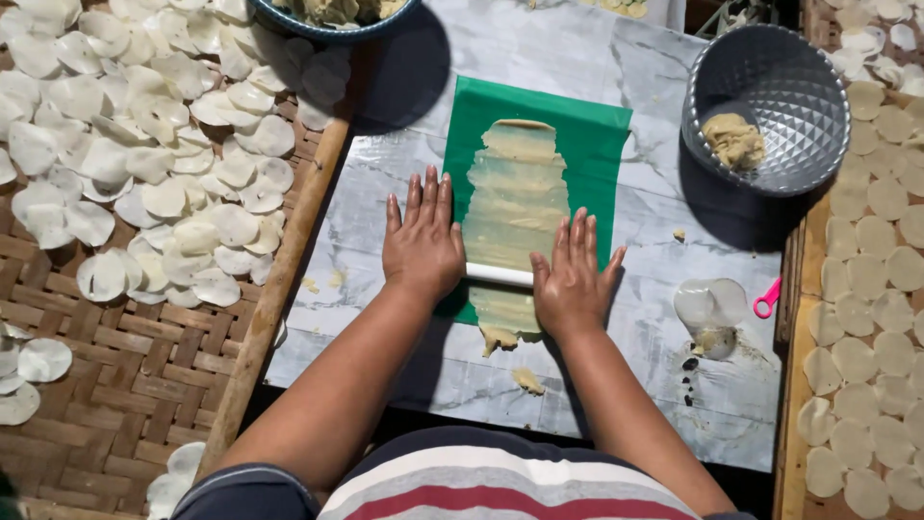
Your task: Rolling out dough on a mat using a small rolling pin to flatten it
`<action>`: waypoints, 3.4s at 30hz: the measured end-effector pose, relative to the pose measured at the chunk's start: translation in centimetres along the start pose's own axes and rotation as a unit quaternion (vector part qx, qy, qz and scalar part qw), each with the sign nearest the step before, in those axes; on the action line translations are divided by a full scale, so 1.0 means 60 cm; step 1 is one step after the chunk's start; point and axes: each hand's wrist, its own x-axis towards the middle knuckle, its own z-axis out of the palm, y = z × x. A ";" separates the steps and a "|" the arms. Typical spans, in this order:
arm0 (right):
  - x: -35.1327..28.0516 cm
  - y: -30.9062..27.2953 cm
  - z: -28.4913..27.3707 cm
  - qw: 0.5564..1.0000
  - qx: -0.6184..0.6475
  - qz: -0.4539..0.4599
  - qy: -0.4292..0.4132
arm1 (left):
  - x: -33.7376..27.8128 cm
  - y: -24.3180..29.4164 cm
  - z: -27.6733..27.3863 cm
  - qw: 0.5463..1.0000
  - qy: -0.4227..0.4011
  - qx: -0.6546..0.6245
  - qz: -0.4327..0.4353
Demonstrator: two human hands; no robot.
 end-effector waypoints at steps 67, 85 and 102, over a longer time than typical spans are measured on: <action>-0.192 0.042 -0.040 0.970 0.236 -0.013 0.056 | -0.254 0.045 0.151 0.913 0.313 -0.039 0.259; -0.195 0.042 -0.047 0.977 0.202 -0.025 0.056 | -0.141 0.029 0.111 0.961 0.260 -0.054 0.078; -0.183 0.034 -0.085 0.947 0.311 0.073 -0.029 | -0.089 0.068 0.064 0.995 0.040 0.026 0.092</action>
